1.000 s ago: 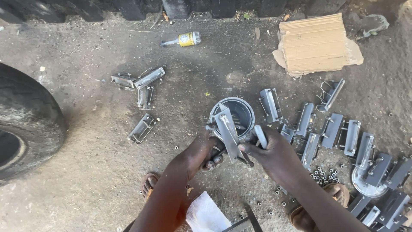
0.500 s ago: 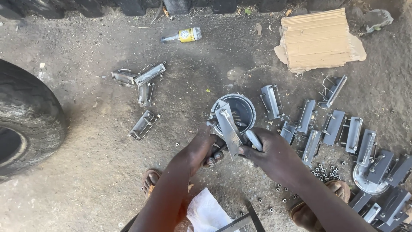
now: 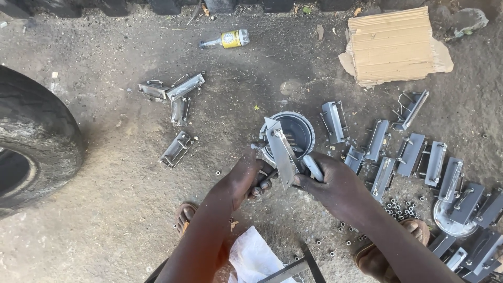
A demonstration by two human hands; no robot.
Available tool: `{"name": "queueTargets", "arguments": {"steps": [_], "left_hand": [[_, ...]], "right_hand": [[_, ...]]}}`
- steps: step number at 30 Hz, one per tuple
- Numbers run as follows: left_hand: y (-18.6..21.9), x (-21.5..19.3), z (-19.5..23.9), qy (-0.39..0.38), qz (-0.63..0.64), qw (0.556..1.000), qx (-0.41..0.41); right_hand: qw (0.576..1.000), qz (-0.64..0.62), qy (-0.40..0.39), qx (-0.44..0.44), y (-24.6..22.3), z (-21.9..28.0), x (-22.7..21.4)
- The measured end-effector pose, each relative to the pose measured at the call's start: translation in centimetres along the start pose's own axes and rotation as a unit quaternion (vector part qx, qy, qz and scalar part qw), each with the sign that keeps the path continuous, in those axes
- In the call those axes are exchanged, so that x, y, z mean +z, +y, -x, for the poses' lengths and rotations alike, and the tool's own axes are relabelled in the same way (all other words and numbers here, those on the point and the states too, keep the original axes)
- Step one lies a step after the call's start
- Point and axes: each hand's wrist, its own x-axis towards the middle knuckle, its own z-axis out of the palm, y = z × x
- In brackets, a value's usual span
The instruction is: A person is painting several metal brackets and components using a paintbrush and grey paint while working on the floor of a fabrication area.
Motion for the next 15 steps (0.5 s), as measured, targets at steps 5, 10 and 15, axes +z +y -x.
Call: {"name": "queueTargets", "arguments": {"steps": [5,10,15], "left_hand": [[1.7,1.1,2.5,-0.003,0.025,1.000,-0.015],[-0.8,-0.2,-0.6,-0.018,0.039,0.999,-0.017],[-0.6,0.1,-0.5,-0.037,0.042,0.998,-0.021]], "right_hand": [[1.000,-0.020,-0.005,0.009,1.3,-0.5,0.0],[1.000,0.025,0.018,0.006,1.2,-0.3,0.4],[0.990,0.131,0.049,-0.035,0.4,-0.9,0.7]]}}
